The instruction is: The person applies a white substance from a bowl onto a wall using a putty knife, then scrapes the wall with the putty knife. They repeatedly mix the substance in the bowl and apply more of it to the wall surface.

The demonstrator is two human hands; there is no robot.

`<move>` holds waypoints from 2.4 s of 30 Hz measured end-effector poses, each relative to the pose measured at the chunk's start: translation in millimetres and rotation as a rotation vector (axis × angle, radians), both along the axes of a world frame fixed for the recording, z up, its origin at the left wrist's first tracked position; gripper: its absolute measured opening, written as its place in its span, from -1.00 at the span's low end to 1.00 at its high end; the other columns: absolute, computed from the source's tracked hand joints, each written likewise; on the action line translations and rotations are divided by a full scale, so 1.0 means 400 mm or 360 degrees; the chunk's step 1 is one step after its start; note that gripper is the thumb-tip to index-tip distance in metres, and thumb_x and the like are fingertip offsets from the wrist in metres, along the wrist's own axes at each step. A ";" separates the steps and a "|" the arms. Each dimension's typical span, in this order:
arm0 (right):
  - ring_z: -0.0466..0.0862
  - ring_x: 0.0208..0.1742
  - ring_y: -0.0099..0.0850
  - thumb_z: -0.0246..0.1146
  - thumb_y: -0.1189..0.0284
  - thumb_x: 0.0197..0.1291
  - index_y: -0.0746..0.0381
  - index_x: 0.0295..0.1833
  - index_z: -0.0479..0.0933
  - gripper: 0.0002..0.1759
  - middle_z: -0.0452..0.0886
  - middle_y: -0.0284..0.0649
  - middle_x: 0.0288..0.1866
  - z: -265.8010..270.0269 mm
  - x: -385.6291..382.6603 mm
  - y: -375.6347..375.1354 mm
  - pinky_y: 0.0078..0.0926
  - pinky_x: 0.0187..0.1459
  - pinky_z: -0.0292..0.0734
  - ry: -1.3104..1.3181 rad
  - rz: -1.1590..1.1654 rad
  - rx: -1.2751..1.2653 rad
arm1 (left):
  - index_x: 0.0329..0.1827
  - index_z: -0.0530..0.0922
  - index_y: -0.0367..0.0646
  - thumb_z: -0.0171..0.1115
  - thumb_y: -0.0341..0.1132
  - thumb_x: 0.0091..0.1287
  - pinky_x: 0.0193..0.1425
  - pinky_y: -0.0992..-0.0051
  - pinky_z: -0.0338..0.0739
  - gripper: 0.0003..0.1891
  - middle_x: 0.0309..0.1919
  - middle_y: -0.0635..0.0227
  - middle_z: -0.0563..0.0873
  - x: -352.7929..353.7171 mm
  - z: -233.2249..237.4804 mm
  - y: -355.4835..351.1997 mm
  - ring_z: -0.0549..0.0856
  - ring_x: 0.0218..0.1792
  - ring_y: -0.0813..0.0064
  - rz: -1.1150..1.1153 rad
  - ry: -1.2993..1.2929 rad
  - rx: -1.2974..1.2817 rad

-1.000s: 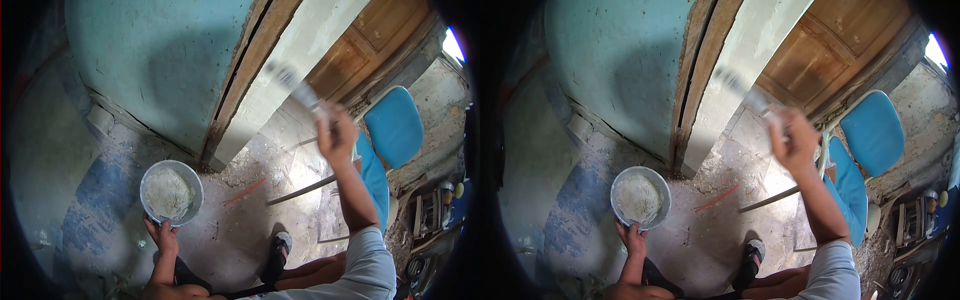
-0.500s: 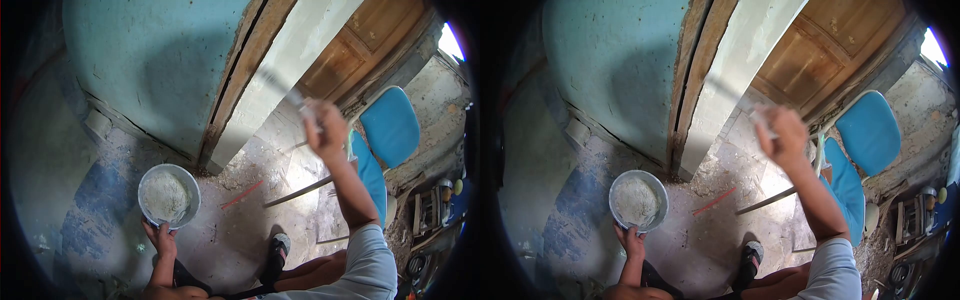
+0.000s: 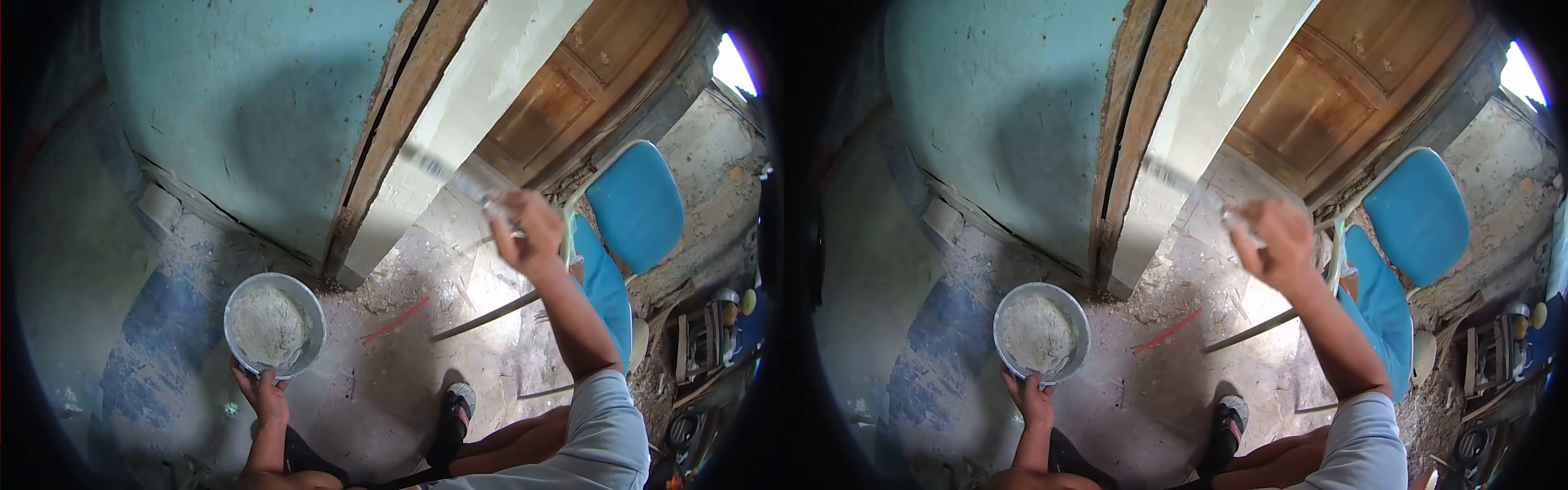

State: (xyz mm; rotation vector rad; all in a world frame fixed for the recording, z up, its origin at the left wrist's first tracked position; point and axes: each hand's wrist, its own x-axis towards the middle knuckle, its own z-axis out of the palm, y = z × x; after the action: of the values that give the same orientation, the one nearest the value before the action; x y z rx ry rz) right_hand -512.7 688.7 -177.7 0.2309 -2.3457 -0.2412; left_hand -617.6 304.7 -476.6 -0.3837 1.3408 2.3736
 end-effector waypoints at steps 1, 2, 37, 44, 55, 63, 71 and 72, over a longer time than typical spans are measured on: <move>0.74 -0.36 -0.28 0.49 0.60 0.15 0.35 -0.11 0.71 -0.81 0.79 -0.05 -0.21 -0.027 0.003 0.002 -0.43 -0.37 0.53 -0.0022 -0.0023 -0.0085 | 0.65 0.16 0.18 0.17 -0.56 0.15 -0.04 0.14 0.82 -0.08 0.54 0.28 0.33 0.000 -0.002 0.001 0.51 0.42 0.16 -0.0008 -0.0018 0.0001; 0.71 -0.38 -0.29 0.51 0.54 0.16 0.31 -0.15 0.72 -0.84 0.78 -0.10 -0.23 -0.043 0.002 0.002 -0.40 -0.38 0.48 -0.0045 -0.0049 -0.0176 | 0.65 0.16 0.18 0.17 -0.56 0.15 -0.04 0.13 0.82 -0.08 0.54 0.28 0.33 -0.001 -0.004 -0.001 0.51 0.42 0.16 -0.0019 -0.0036 -0.0005; 0.63 -0.49 -0.47 0.47 0.64 0.18 0.38 -0.04 0.74 -0.78 0.76 -0.05 -0.29 0.055 -0.010 0.004 -0.54 -0.46 0.42 0.0149 -0.0165 -0.0196 | 0.66 0.14 0.24 0.19 -0.55 0.13 0.02 0.03 0.83 -0.05 0.55 0.25 0.32 0.000 -0.012 -0.008 0.49 0.46 0.08 -0.0025 -0.0018 0.0051; 0.62 -0.36 -0.73 0.41 0.55 0.41 0.38 0.03 0.75 -0.84 0.76 -0.32 -0.31 0.207 -0.046 0.022 -0.76 -0.34 0.40 0.0779 -0.0163 -0.0618 | 0.67 0.12 0.27 0.19 -0.55 0.13 0.01 0.03 0.82 -0.04 0.57 0.25 0.30 -0.002 -0.026 -0.016 0.48 0.47 0.08 -0.0024 -0.0055 -0.0018; 0.64 -0.51 -0.59 0.45 0.46 0.37 0.28 -0.05 0.81 -0.86 0.81 -0.24 -0.37 -0.028 -0.014 -0.013 -0.59 -0.46 0.42 -0.0227 -0.0365 -0.0865 | 0.66 0.15 0.24 0.17 -0.55 0.13 -0.02 0.08 0.78 -0.06 0.55 0.28 0.33 0.001 -0.016 -0.017 0.50 0.42 0.13 -0.0040 -0.0025 -0.0082; 0.66 -0.48 -0.59 0.39 0.59 0.33 0.35 0.00 0.78 -0.83 0.77 -0.22 -0.34 0.122 -0.006 -0.030 -0.57 -0.43 0.47 0.0111 -0.0373 -0.0693 | 0.67 0.14 0.23 0.16 -0.57 0.14 0.06 0.00 0.79 -0.05 0.56 0.28 0.32 0.004 -0.009 -0.016 0.48 0.46 0.10 -0.0048 0.0003 -0.0023; 0.67 -0.56 -0.47 0.42 0.49 0.35 0.30 -0.03 0.80 -0.84 0.79 -0.15 -0.37 -0.017 -0.005 -0.006 -0.50 -0.48 0.51 -0.0211 -0.0044 -0.0587 | 0.68 0.14 0.22 0.17 -0.58 0.15 0.05 0.02 0.81 -0.05 0.59 0.27 0.30 -0.001 -0.026 -0.018 0.46 0.48 0.10 -0.0049 -0.0019 0.0000; 0.72 -0.51 -0.48 0.42 0.50 0.35 0.31 -0.03 0.79 -0.84 0.80 -0.16 -0.36 -0.006 -0.013 0.000 -0.53 -0.44 0.56 -0.0096 0.0087 -0.0512 | 0.68 0.14 0.22 0.17 -0.58 0.15 0.05 0.02 0.81 -0.05 0.59 0.27 0.30 -0.001 -0.025 -0.017 0.46 0.48 0.10 -0.0038 -0.0019 -0.0004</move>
State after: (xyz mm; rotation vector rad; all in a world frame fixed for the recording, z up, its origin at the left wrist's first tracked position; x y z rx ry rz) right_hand -517.7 688.6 -180.2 0.1461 -2.3923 0.1719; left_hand -618.2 297.8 -486.5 -0.3800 1.3361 2.3464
